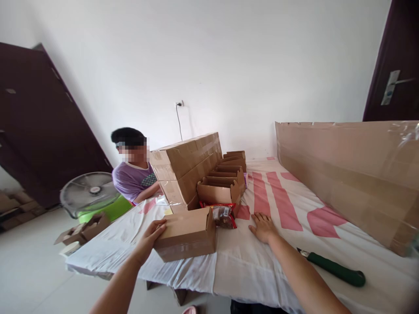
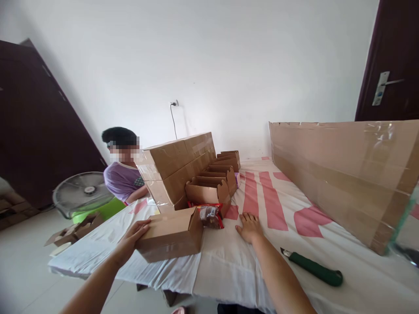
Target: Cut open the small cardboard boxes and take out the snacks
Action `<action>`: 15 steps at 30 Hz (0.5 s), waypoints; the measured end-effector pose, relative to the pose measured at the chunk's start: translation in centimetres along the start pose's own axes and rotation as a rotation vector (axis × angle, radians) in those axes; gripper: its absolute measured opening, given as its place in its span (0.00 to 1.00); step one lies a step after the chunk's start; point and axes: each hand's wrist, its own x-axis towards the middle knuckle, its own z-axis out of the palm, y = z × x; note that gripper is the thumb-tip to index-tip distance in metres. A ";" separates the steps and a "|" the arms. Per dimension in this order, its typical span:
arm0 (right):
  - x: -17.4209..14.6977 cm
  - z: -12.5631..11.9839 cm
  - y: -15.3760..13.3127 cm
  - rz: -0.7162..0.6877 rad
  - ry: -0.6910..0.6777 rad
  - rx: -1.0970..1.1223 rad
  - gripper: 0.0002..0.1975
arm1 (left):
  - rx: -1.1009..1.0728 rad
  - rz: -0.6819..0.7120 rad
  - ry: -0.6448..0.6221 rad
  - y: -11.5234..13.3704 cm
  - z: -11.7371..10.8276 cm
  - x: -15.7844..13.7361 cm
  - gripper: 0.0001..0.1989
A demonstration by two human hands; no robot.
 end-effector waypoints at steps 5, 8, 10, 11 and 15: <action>-0.1 -0.5 -0.1 0.003 -0.069 -0.018 0.36 | -0.110 -0.041 -0.075 0.6 1.1 -1.6 0.33; -1.1 -0.7 -0.1 -0.029 -0.067 -0.021 0.36 | -0.121 -0.048 -0.140 1.5 2.3 -2.7 0.30; -2.0 -1.0 0.1 -0.059 -0.073 -0.022 0.36 | -0.109 -0.027 -0.153 2.0 3.6 -3.6 0.29; -2.5 -1.2 0.2 -0.075 -0.081 -0.023 0.36 | -0.101 -0.010 -0.150 2.2 4.4 -4.0 0.29; -4.8 -3.2 1.3 -0.166 -0.149 -0.029 0.41 | -0.099 0.010 -0.158 3.2 8.7 -6.4 0.29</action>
